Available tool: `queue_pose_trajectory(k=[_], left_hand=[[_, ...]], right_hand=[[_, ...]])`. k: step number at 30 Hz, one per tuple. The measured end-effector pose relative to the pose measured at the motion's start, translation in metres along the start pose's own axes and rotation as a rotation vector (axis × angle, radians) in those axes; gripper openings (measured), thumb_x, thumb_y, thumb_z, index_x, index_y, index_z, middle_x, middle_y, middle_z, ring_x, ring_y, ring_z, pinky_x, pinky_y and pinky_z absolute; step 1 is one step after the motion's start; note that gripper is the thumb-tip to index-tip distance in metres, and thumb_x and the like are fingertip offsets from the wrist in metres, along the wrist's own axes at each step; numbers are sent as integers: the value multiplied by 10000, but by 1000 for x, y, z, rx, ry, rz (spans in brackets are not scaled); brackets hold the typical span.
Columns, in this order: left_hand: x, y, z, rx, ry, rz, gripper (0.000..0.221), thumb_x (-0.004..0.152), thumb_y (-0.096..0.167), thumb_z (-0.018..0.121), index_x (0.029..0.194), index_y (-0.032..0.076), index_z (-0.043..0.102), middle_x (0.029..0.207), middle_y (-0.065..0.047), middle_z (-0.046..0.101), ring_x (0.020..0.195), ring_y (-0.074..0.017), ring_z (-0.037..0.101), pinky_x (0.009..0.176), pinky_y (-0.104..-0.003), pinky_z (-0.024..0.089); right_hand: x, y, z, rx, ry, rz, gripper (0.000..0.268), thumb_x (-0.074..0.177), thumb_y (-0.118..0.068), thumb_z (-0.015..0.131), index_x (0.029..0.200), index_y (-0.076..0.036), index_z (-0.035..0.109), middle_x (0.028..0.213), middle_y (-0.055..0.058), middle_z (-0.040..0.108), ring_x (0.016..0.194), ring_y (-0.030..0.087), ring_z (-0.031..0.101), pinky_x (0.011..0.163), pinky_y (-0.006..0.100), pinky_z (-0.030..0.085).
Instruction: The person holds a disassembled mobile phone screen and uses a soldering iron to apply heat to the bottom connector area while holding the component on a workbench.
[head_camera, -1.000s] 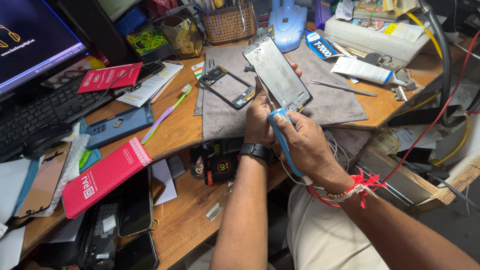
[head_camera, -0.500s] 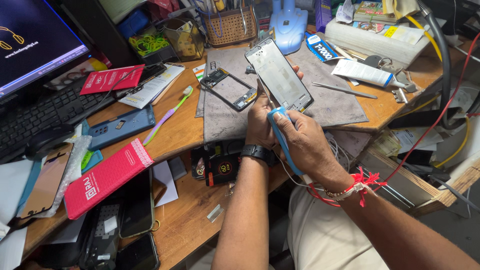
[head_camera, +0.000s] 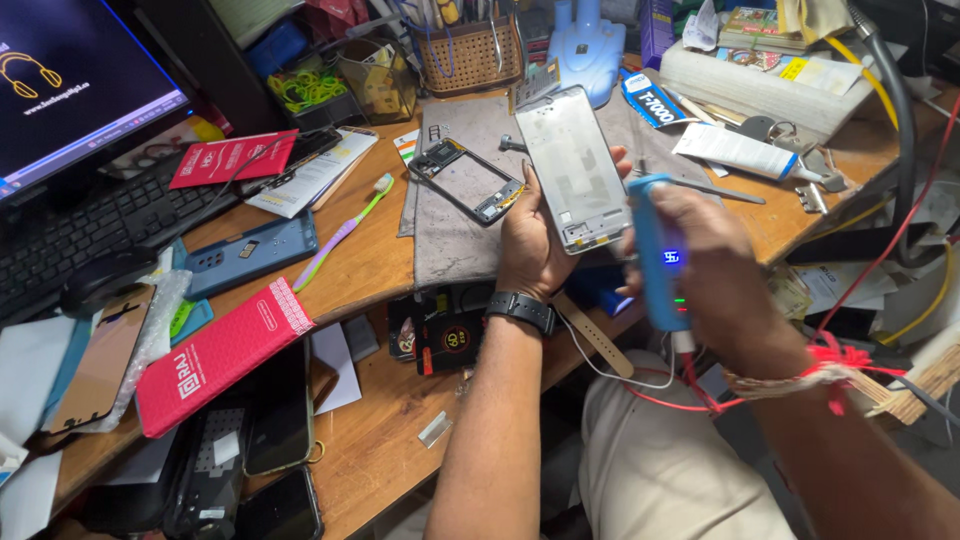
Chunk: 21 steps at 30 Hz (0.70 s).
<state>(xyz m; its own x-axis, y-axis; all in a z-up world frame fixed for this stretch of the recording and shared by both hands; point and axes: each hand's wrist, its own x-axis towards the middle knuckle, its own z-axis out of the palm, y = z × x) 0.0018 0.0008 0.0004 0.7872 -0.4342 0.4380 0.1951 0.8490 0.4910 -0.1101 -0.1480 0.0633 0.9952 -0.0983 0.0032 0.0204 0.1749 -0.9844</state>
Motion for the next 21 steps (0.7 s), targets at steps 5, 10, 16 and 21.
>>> queue_pose_trajectory(k=[5, 10, 16, 21], left_hand=[[-1, 2, -1, -1, -41, -49, 749, 1156, 541, 215, 1574, -66, 339, 1485, -327, 495, 1360, -402, 538, 1142, -478, 467], [0, 2, -1, -5, -24, -71, 756, 1159, 543, 216, 1569, -78, 348, 1480, -337, 496, 1356, -393, 543, 1136, -469, 480], [0, 2, 0, 17, -30, -65, 757, 1158, 549, 214, 1569, -72, 351, 1482, -333, 497, 1355, -392, 549, 1127, -465, 487], [-1, 2, 1, 35, -11, -63, 760, 1154, 551, 211, 1564, -73, 354, 1474, -332, 505, 1345, -397, 553, 1117, -468, 493]], right_hand=[[-4, 0, -39, 71, 51, 27, 399, 1070, -365, 462, 1217, -34, 628, 825, 87, 652, 599, 159, 617, 584, 326, 556], [-4, 19, -57, 62, 48, 92, 428, 1076, -377, 463, 1243, -15, 619, 831, 100, 657, 605, 169, 625, 594, 324, 560], [-1, 28, -63, 124, -25, 126, 426, 1068, -374, 456, 1246, -17, 605, 839, 111, 660, 597, 174, 641, 582, 330, 572], [-6, 26, -66, 124, 2, 129, 430, 1074, -370, 462, 1258, -10, 609, 849, 118, 656, 615, 181, 629, 612, 349, 564]])
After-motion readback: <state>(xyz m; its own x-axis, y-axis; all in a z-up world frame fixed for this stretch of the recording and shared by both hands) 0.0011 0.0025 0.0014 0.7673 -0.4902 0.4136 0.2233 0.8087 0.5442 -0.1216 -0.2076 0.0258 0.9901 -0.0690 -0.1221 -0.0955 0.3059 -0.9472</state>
